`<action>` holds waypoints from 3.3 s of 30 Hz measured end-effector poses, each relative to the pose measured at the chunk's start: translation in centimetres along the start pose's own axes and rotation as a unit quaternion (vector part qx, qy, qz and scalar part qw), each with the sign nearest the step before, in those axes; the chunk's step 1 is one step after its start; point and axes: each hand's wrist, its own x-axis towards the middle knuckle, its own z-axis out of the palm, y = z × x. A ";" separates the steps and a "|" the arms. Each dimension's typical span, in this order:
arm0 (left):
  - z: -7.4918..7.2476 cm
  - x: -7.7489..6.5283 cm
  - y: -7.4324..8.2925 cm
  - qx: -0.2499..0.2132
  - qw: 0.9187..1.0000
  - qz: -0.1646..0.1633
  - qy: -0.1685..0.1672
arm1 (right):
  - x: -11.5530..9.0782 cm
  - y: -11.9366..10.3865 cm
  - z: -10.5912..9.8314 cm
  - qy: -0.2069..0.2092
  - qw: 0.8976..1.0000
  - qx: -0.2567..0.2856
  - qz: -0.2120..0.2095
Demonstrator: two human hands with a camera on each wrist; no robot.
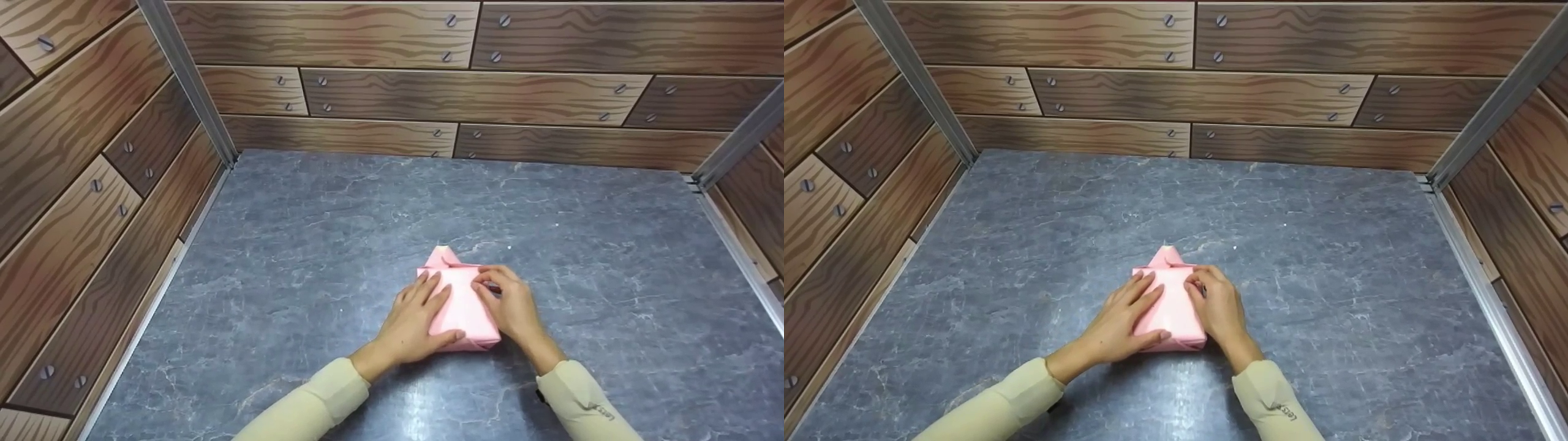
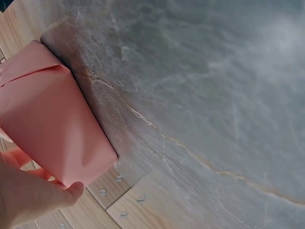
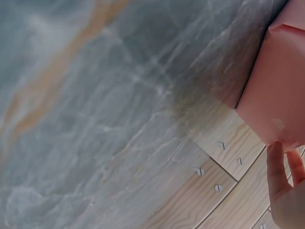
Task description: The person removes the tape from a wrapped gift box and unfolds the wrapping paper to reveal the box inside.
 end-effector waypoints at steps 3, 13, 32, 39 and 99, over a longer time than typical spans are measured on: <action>0.0 0.0 0.0 0.002 1.000 0.001 0.004 | 0.1 -0.1 -0.1 -0.002 1.000 -0.009 -0.004; 0.3 0.0 -0.1 0.000 1.000 0.002 0.018 | 0.0 0.0 0.0 -0.006 0.999 -0.045 -0.010; 0.3 0.0 -0.2 0.000 1.000 -0.001 0.010 | -0.5 1.1 -1.0 -0.042 0.998 0.042 -0.007; 0.4 0.0 -0.2 0.008 1.000 0.006 0.018 | -0.6 0.9 -1.0 -0.044 0.997 0.057 0.001; 0.5 -0.1 -0.2 0.007 1.000 0.004 0.021 | 0.3 -0.5 -0.5 0.003 0.998 -0.007 0.057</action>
